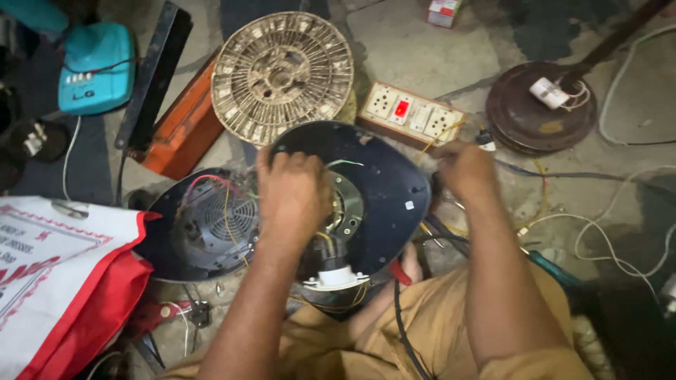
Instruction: The person sits on the floor and repairs a disassembled fan motor. They use pliers to strip and twist wires, connect them to the motor, and test the assembly by plugging it into a power strip. The person repeatedly adjusts the wiring and tests the motor's operation.
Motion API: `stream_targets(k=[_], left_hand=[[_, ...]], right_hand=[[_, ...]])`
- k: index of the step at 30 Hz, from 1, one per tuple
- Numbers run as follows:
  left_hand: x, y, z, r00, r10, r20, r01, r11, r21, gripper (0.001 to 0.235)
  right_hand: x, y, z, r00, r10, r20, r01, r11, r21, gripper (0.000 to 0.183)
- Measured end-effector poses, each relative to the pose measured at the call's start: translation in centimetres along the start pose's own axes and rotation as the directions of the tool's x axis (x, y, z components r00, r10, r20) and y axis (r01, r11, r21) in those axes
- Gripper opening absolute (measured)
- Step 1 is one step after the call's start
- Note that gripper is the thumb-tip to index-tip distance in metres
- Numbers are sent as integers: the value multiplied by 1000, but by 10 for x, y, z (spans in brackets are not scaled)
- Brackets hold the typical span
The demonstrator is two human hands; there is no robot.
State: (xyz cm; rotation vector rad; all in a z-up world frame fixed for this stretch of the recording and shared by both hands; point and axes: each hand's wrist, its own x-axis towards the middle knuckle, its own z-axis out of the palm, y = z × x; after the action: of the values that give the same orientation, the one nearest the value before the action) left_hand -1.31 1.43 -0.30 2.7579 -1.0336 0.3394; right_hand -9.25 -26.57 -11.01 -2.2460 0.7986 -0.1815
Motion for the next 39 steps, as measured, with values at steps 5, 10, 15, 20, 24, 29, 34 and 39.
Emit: stream_targets(k=[5, 10, 15, 20, 24, 29, 34, 39], left_hand=[[-10, -25, -12, 995, -75, -67, 69, 993, -93, 12], [-21, -34, -12, 988, -125, -89, 114, 986, -125, 10], [-27, -35, -14, 983, -161, -88, 149, 980, -133, 12], [-31, -39, -20, 967, -222, -121, 209, 972, -110, 14], [-43, -37, -17, 953, -272, -135, 260, 960, -102, 16], [-51, -30, -16, 944, -294, -149, 295, 955, -14, 22], [-52, -32, -19, 957, -261, -130, 266, 964, 25, 22], [-45, -33, -9, 962, -246, -114, 250, 968, 19, 22]], right_hand=[[-5, 9, 31, 970, 80, 229, 2, 940, -340, 23], [-26, 0, 36, 970, 29, 242, 143, 736, -661, 28], [-33, -5, 31, 960, -32, 278, 179, 834, -522, 26], [-41, -17, 28, 953, 37, 302, 178, 736, -653, 25], [-43, -19, 22, 978, -120, 170, 202, 738, -644, 27], [-42, -9, -2, 982, 34, -188, 3, 982, 190, 34], [-59, -10, -20, 992, 125, 5, -95, 719, 689, 29], [-64, -15, -25, 970, 216, 109, -215, 563, 798, 20]])
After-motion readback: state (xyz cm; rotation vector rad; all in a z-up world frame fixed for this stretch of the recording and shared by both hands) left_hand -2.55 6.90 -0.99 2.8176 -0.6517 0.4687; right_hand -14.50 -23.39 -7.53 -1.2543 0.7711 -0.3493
